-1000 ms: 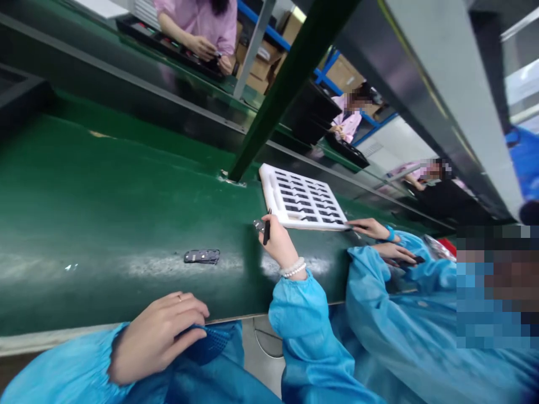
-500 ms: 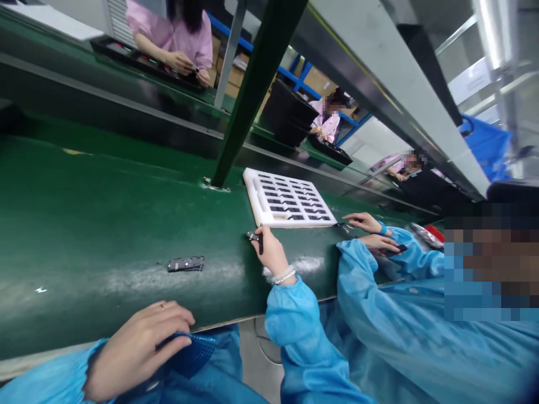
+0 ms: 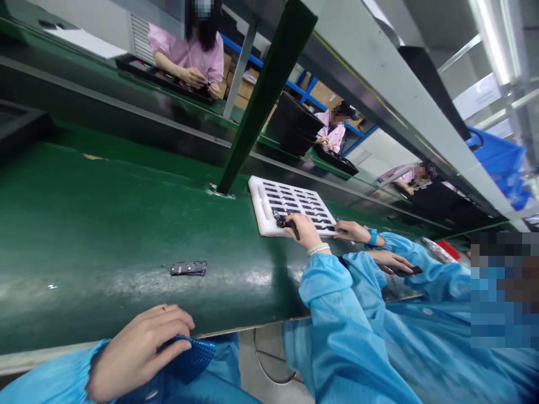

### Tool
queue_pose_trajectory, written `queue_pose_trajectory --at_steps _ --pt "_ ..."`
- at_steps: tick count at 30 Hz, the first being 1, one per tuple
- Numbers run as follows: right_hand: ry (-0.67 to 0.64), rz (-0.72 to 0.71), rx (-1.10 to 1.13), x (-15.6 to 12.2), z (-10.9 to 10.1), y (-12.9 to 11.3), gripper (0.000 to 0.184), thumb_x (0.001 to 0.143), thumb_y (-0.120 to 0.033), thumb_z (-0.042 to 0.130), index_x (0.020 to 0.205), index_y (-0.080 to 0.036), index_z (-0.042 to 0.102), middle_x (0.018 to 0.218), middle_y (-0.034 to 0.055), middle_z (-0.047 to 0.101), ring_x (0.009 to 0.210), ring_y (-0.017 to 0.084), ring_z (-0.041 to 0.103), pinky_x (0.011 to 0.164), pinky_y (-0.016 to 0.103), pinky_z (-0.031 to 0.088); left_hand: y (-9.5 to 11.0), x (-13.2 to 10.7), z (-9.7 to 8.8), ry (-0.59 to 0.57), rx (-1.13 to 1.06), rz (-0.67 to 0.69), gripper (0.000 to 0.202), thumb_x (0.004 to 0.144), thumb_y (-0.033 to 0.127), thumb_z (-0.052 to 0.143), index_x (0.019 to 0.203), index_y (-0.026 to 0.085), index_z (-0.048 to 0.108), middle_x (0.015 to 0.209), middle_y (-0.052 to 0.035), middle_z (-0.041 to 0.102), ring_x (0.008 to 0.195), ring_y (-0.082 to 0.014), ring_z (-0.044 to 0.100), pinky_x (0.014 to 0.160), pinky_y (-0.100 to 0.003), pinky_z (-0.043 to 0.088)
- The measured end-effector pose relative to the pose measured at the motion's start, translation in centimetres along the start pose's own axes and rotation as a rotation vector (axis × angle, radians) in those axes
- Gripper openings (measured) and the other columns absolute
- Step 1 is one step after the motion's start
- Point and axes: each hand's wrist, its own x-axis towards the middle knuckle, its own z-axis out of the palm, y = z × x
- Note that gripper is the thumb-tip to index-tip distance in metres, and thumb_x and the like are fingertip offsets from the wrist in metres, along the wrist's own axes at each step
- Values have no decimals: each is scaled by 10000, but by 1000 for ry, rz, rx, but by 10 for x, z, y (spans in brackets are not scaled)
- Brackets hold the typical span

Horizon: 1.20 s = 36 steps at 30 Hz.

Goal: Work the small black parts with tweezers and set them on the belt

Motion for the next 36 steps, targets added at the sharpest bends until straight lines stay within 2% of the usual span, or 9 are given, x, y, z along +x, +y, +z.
queue_pose_trajectory --at_steps 6,13,16,18,22,26,29,31,36 --pt "62 102 42 -10 14 11 158 841 -371 506 859 -220 548 910 112 657 889 226 606 781 357 457 0 1 0 -35 -11 -6 124 893 243 517 830 227 623 933 40 678 832 -111 633 776 -185 462" --pt "66 135 154 -10 2 18 253 826 -459 514 888 -214 533 876 58 659 815 187 625 763 324 490 -1 0 2 -42 -7 -10 127 913 256 503 849 229 609 948 43 672 853 -108 627 805 -196 435" --pt "152 202 166 1 5 12 274 909 -416 346 967 -195 496 910 86 658 828 192 635 766 347 492 -1 0 3 -54 -9 -19 131 917 254 496 847 225 603 945 42 670 850 -109 627 808 -203 425" --pt "178 218 167 10 13 5 280 924 -387 300 999 -192 486 948 101 661 863 196 639 780 352 489 0 -1 3 -57 -9 -28 129 914 249 498 840 221 599 945 38 672 850 -112 627 807 -209 421" --pt "135 188 141 22 28 -10 199 874 -354 417 952 -200 517 884 71 672 808 193 637 743 330 489 2 -1 3 -48 -26 -47 136 910 238 498 818 210 594 943 30 675 842 -112 623 804 -210 419" --pt "46 129 50 21 31 -15 159 836 -209 427 906 -215 568 762 35 654 720 186 603 711 319 471 2 0 2 -19 -54 -51 155 907 236 496 791 206 595 912 31 674 804 -104 619 781 -206 421" --pt "-28 60 -20 17 25 -15 220 808 -124 423 900 -215 600 777 56 664 772 204 605 773 341 461 3 0 3 -4 -66 -47 167 911 243 491 786 205 595 906 31 673 797 -102 619 776 -208 421" --pt "-55 33 -63 15 22 -16 203 818 -139 440 916 -204 605 830 85 677 837 231 612 823 379 454 2 0 3 1 -68 -44 178 917 250 481 790 203 597 906 24 675 799 -104 619 773 -210 420" --pt "-62 -7 -128 6 26 -23 211 838 -218 480 1021 -176 578 1212 152 602 1176 280 511 977 447 390 1 -1 3 -12 -50 -28 171 925 259 472 834 203 605 928 13 675 827 -115 620 779 -220 413"
